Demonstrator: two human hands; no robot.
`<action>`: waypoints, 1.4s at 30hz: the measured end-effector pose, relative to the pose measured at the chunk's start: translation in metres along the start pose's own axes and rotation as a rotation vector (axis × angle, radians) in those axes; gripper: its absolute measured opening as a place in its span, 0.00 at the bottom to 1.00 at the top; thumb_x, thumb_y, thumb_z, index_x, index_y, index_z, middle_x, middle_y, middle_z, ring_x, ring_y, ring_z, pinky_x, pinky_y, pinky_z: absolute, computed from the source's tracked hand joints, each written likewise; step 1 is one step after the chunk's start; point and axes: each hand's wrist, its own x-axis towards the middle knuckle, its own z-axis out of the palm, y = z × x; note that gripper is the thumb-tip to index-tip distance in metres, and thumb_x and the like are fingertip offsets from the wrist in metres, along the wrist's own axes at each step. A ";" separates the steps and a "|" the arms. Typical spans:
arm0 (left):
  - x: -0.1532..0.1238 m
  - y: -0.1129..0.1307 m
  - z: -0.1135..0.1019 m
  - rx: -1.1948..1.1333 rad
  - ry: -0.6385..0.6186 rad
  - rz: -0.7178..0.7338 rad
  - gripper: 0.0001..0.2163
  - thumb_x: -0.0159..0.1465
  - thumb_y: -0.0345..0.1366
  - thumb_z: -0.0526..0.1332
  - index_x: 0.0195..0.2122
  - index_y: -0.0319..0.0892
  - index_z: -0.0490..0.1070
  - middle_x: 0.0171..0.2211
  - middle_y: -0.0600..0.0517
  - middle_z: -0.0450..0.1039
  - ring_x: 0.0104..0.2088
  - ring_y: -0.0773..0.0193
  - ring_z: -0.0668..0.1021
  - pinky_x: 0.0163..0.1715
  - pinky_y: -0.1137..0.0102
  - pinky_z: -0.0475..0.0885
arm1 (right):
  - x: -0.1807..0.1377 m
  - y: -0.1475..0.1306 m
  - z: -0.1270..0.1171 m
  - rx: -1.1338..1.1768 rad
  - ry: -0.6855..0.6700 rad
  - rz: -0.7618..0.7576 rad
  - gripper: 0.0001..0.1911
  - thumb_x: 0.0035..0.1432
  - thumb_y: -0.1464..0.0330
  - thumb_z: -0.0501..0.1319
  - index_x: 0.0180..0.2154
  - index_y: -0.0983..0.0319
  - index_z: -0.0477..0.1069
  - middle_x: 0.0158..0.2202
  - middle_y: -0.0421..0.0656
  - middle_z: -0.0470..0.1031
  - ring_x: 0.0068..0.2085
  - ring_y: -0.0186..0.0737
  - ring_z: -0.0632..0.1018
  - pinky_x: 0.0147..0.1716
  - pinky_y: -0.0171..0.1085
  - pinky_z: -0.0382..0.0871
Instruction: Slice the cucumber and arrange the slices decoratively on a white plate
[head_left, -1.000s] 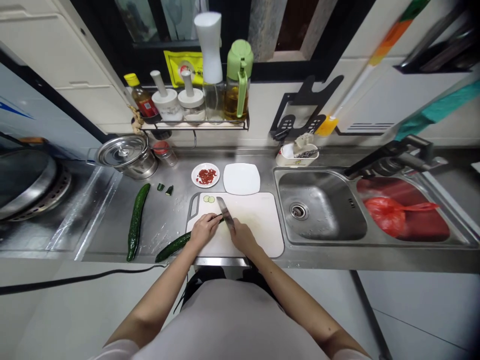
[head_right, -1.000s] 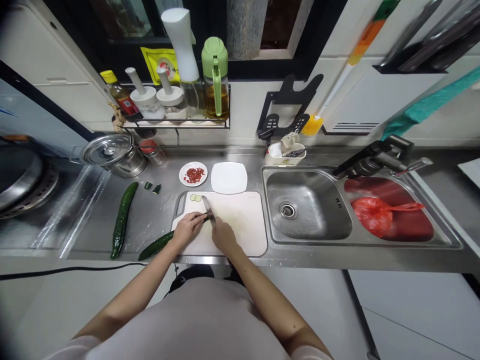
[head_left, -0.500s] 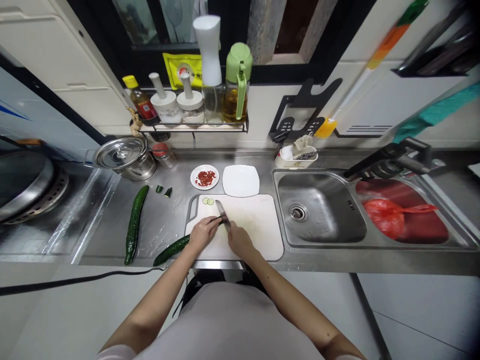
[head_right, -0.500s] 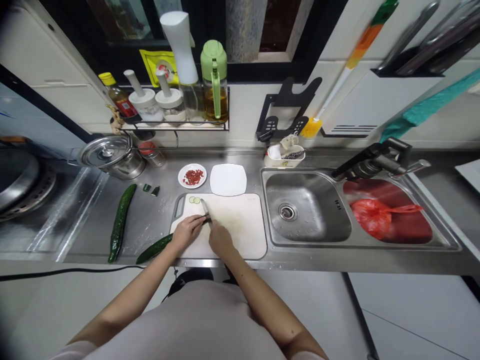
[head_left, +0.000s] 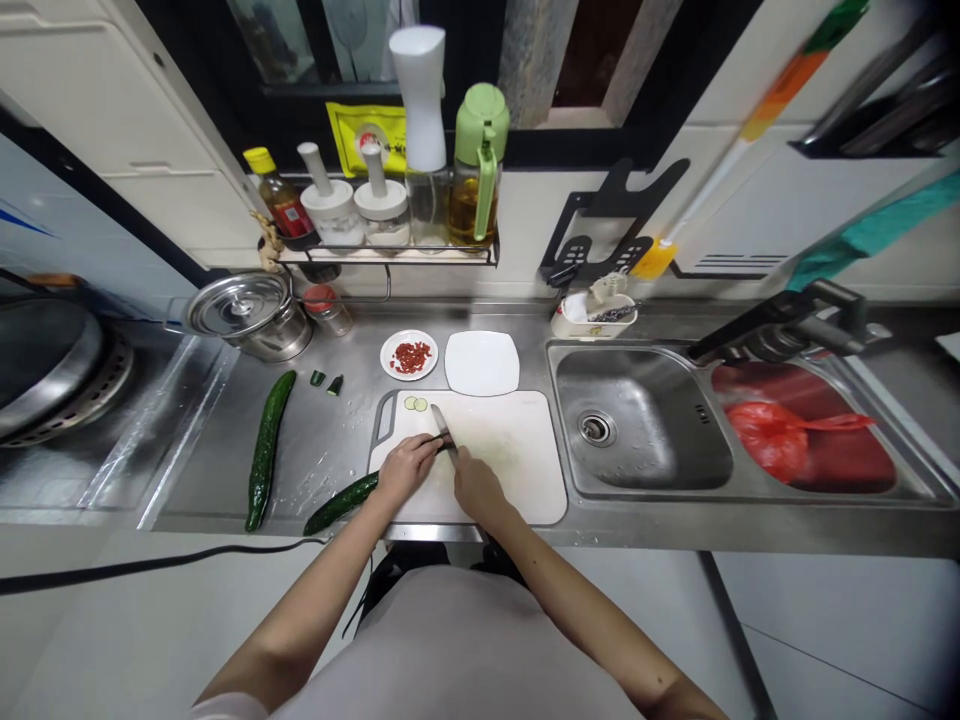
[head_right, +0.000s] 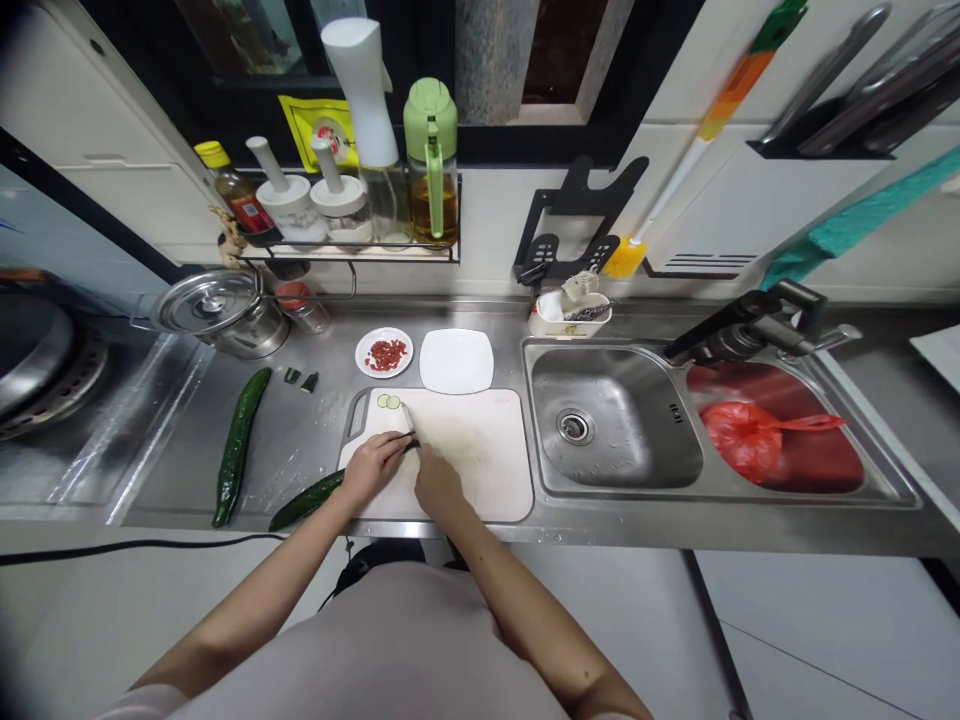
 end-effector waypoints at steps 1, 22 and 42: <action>0.000 0.000 0.000 0.003 -0.003 0.001 0.13 0.68 0.35 0.55 0.49 0.48 0.76 0.47 0.49 0.76 0.45 0.62 0.77 0.46 0.67 0.75 | -0.001 0.000 0.000 -0.002 -0.005 0.000 0.23 0.65 0.74 0.45 0.61 0.68 0.55 0.45 0.56 0.75 0.49 0.47 0.77 0.45 0.40 0.67; 0.002 0.001 -0.003 -0.023 -0.022 0.000 0.14 0.67 0.33 0.55 0.50 0.47 0.75 0.47 0.49 0.76 0.46 0.62 0.77 0.47 0.67 0.74 | -0.010 0.002 0.005 -0.063 -0.063 0.029 0.25 0.63 0.76 0.46 0.62 0.69 0.55 0.46 0.57 0.75 0.49 0.48 0.77 0.44 0.41 0.68; 0.000 -0.002 0.000 -0.025 -0.009 0.013 0.14 0.67 0.34 0.54 0.51 0.47 0.75 0.47 0.49 0.77 0.46 0.61 0.77 0.47 0.65 0.74 | -0.004 0.000 0.008 -0.060 -0.018 0.001 0.20 0.62 0.78 0.47 0.55 0.66 0.60 0.43 0.54 0.76 0.46 0.46 0.78 0.42 0.38 0.68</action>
